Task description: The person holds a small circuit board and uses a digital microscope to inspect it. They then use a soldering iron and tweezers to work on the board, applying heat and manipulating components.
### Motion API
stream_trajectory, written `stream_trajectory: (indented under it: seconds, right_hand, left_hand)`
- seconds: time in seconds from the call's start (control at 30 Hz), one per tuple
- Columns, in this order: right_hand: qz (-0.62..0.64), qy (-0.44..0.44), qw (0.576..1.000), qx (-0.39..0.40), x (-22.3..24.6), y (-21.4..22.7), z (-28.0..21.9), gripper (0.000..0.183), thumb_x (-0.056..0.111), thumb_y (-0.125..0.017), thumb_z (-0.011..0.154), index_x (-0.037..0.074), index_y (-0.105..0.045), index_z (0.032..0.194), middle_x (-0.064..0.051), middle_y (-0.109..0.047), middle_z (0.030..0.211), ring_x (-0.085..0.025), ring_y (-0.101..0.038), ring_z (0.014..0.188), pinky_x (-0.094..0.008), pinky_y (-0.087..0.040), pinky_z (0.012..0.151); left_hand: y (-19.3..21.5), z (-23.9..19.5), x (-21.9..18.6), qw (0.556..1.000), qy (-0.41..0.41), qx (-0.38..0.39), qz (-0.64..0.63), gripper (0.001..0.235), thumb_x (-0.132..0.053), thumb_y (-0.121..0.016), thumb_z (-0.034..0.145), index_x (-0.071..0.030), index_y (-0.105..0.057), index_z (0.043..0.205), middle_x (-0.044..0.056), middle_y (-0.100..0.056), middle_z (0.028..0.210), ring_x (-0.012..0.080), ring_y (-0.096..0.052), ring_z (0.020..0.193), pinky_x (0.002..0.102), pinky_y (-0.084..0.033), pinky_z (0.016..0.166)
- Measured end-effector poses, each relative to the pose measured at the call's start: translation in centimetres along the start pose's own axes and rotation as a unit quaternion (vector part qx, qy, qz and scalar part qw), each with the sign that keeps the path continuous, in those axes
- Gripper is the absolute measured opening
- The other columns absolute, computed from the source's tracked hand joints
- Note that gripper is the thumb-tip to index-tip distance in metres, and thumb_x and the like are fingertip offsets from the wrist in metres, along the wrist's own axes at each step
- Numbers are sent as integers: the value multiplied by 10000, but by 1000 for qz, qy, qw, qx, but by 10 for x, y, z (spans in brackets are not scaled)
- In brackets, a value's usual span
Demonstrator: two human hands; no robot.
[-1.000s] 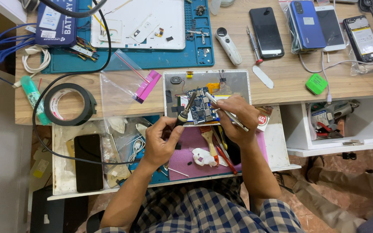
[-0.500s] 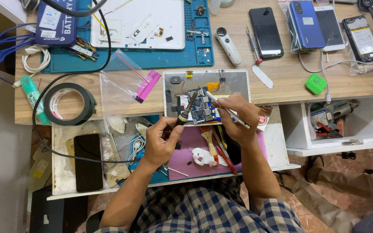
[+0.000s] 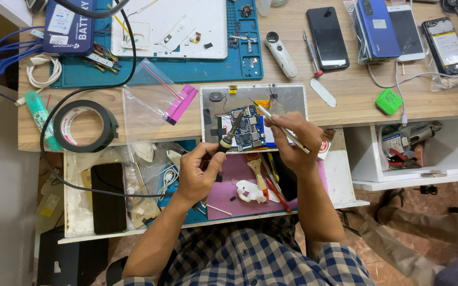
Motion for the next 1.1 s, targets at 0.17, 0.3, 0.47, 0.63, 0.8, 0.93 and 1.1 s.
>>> stream_trajectory:
  seconds: [0.17, 0.3, 0.47, 0.63, 0.8, 0.93, 1.1]
  right_hand:
    - [55, -14, 998, 18, 4, -3, -2, 117, -18, -660, 761, -57, -654, 871, -139, -673, 703, -285, -614, 569, -347, -489, 583]
    - [47, -14, 999, 22, 4, -9, 1, 116, -37, -655, 761, -42, -661, 877, -124, -685, 718, -267, -647, 600, -336, -501, 591]
    - [46, -19, 999, 13, 2, -1, 1, 125, -54, -656, 755, -60, -653, 880, -139, -674, 706, -272, -637, 609, -343, -503, 596]
    - [33, -18, 999, 9, 1, -4, 2, 128, -75, -660, 746, -63, -659, 873, -140, -676, 707, -281, -645, 612, -351, -506, 595]
    - [56, -25, 998, 19, 0, -3, -2, 117, -35, -652, 768, -50, -653, 884, -132, -673, 704, -266, -643, 619, -341, -502, 612]
    - [-14, -53, 996, -69, -20, 24, -8, 119, -81, -619, 781, -86, -629, 899, -175, -659, 705, -256, -645, 599, -331, -513, 572]
    - [-116, -56, 976, -175, -31, 110, -15, 73, -78, -552, 873, -94, -511, 933, -184, -597, 646, -244, -609, 557, -308, -478, 567]
  left_hand:
    - [-3, 2, -7, 996, 36, 10, -80, 211, -116, -493, 890, 23, -642, 839, 88, -543, 453, 105, -478, 331, 208, -422, 342]
    - [-3, 1, -5, 995, 37, 13, -87, 228, -115, -480, 895, 36, -642, 841, 97, -544, 445, 109, -477, 314, 205, -410, 323]
    - [-6, -1, -4, 993, 34, 21, -107, 243, -109, -456, 907, 53, -636, 884, 115, -547, 462, 106, -468, 299, 204, -413, 312]
    - [-6, -1, -3, 993, 31, 20, -115, 247, -104, -458, 910, 69, -632, 882, 116, -530, 442, 109, -452, 291, 207, -399, 303]
    - [-6, 0, -7, 993, 34, 20, -114, 256, -107, -454, 911, 61, -636, 847, 102, -517, 422, 100, -446, 287, 199, -391, 297]
    - [-4, 1, -7, 994, 28, 17, -107, 218, -92, -472, 900, 62, -623, 871, 120, -538, 457, 115, -455, 296, 217, -400, 304]
    - [-2, -1, 0, 995, 32, 5, -98, 168, -80, -499, 883, 55, -599, 896, 134, -577, 537, 129, -485, 334, 236, -430, 341]
Point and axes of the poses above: each hand's wrist, its own z-axis towards the middle knuckle, its own y-axis out of the back of the hand, x = y × z, the point moved 8 cm from there along z, towards the middle knuckle
